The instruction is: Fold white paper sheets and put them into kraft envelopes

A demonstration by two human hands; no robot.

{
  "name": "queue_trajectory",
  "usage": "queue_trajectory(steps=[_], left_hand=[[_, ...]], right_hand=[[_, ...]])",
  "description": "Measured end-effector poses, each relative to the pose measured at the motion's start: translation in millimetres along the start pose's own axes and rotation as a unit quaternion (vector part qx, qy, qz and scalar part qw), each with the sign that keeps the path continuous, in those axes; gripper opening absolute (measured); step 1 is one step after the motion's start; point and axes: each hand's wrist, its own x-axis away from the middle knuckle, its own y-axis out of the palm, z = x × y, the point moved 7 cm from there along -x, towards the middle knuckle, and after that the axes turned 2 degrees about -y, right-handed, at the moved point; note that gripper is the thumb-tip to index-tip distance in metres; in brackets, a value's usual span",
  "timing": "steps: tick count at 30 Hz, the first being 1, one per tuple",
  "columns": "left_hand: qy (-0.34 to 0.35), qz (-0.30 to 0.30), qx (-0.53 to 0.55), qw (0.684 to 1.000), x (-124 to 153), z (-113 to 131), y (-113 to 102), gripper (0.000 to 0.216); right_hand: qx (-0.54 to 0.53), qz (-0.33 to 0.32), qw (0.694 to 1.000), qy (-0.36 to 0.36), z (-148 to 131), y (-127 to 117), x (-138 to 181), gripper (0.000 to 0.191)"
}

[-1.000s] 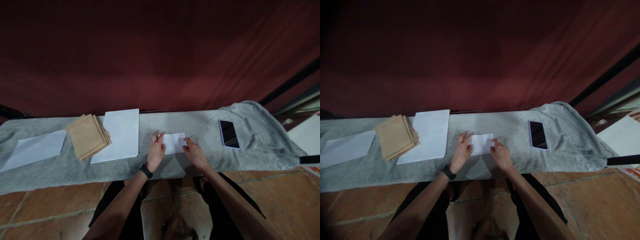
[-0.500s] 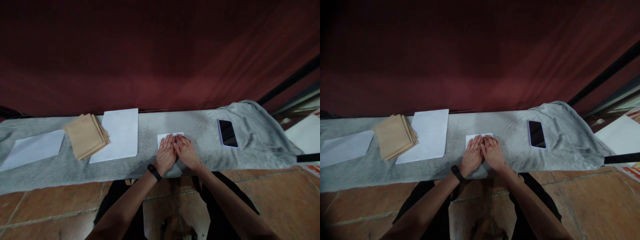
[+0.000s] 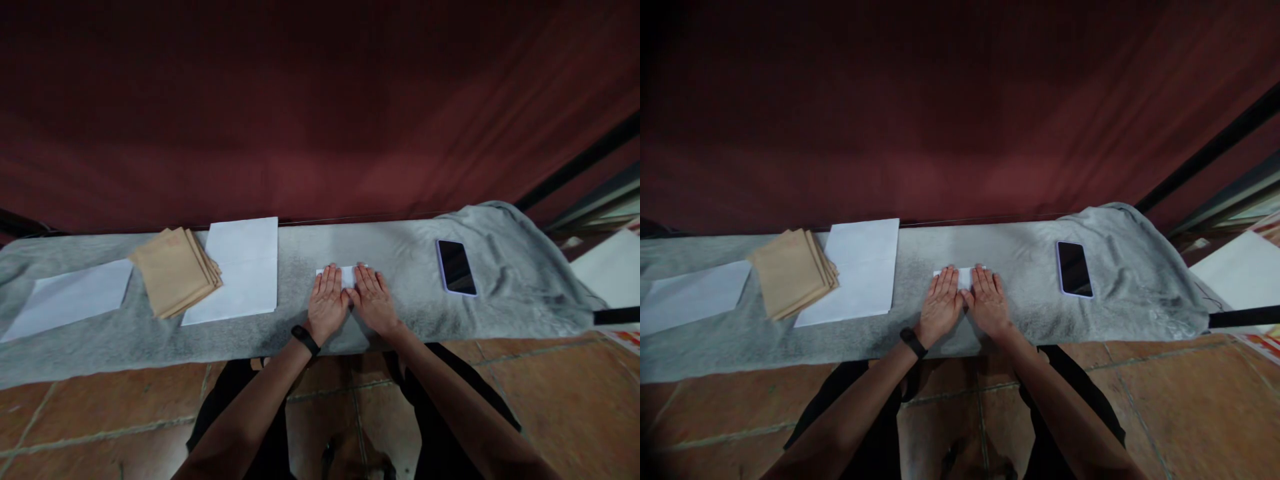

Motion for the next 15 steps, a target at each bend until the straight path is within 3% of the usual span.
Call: queue_trajectory(steps=[15], left_hand=[[-0.091,0.025,-0.083,0.992,3.3,-31.7,-13.8,0.063]], right_hand=[[0.029,-0.003,0.999,0.035,14.3,-2.9,4.5,0.066]])
